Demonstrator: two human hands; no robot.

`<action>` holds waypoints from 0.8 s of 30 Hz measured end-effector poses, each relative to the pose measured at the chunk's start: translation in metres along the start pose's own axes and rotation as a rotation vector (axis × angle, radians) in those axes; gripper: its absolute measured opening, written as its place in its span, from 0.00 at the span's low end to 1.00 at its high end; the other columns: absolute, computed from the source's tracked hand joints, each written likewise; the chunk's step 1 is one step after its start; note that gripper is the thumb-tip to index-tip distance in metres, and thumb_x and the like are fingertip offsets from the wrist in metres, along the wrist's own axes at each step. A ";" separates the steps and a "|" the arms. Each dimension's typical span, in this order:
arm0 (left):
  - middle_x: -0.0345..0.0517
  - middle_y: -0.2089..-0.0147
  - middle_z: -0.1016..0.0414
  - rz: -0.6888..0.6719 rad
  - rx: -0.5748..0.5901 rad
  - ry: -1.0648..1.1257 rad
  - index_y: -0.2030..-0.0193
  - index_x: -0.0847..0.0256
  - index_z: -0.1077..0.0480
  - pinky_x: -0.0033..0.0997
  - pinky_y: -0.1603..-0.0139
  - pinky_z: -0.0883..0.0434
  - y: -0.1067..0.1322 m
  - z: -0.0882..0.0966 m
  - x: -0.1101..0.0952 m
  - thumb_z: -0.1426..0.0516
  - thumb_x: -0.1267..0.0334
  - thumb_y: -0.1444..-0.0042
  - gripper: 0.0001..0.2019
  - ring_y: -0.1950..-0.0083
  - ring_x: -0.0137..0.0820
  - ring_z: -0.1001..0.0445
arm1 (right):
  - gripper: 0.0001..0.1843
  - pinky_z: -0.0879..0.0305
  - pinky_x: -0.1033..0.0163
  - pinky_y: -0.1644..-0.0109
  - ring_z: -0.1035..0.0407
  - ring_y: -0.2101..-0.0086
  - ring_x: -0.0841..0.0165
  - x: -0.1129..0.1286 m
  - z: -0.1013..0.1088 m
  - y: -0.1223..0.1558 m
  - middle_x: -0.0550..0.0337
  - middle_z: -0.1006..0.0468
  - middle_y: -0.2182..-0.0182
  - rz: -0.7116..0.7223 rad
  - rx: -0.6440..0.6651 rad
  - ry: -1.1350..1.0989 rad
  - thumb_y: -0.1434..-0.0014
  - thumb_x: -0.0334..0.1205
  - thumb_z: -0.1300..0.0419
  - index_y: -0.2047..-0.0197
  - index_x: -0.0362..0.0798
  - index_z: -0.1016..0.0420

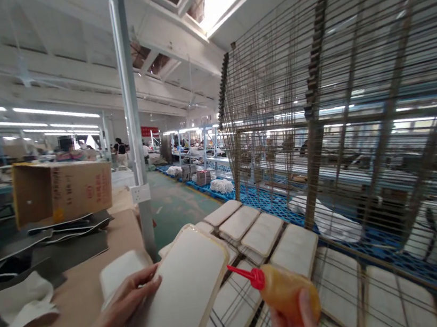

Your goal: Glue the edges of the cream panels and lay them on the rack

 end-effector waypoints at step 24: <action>0.42 0.59 0.20 -0.005 -0.306 0.013 0.52 0.59 0.23 0.28 0.60 0.28 0.007 -0.007 0.017 0.37 0.42 0.58 0.29 0.56 0.40 0.25 | 0.14 0.25 0.67 0.62 0.25 0.63 0.69 -0.001 -0.004 0.031 0.67 0.19 0.65 -0.010 -0.039 0.023 0.47 0.55 0.35 0.64 0.54 0.23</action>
Point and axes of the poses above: each hand's wrist, its own y-axis away from the middle knuckle, its own z-axis out of the back of the hand, x = y × z, the point moved 2 cm from there along -y, towards the middle knuckle
